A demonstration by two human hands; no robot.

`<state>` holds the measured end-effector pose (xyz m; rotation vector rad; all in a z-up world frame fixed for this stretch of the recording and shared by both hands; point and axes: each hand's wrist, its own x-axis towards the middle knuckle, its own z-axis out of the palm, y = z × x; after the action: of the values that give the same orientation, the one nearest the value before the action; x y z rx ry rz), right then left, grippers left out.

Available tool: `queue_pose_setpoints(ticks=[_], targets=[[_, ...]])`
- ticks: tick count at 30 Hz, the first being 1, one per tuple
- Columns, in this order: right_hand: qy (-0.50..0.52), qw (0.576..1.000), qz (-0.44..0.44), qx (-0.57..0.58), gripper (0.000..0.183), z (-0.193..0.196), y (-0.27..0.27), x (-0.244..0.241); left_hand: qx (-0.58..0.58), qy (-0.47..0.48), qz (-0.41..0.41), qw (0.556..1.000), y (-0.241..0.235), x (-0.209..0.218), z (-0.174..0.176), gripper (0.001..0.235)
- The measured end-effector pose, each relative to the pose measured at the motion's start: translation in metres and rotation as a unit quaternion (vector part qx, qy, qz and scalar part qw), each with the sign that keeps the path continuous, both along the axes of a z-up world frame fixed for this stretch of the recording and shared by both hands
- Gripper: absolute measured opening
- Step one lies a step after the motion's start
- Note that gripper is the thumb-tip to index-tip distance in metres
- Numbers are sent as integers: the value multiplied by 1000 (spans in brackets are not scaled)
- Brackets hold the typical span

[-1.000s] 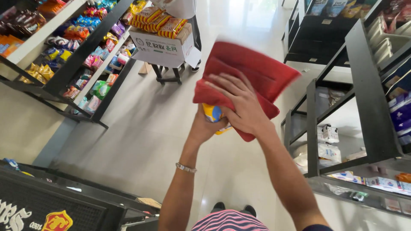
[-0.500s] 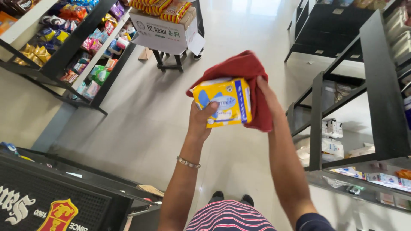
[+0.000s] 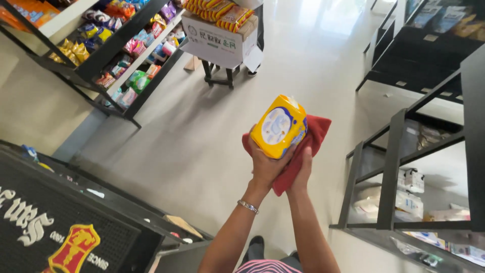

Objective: Wiping down and organizing packs of feminine hygiene products on a retail shelf.

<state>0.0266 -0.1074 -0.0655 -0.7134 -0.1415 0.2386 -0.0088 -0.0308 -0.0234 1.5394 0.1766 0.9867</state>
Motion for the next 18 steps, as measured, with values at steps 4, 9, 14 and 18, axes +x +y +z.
queue_pose_setpoints(ticks=[4,9,14,18], targets=[[-59,998,24,7,77,7,-16,5,44,27,-12,999,3,-28,2,98],[-21,964,184,191,78,16,-59,-23,-36,65,-132,988,-5,-68,-19,86],[20,970,225,94,76,-4,-117,-63,-9,-8,-149,989,-34,-117,5,97],[106,907,376,159,64,-73,-185,-65,-170,45,-303,937,-75,-158,-32,91]])
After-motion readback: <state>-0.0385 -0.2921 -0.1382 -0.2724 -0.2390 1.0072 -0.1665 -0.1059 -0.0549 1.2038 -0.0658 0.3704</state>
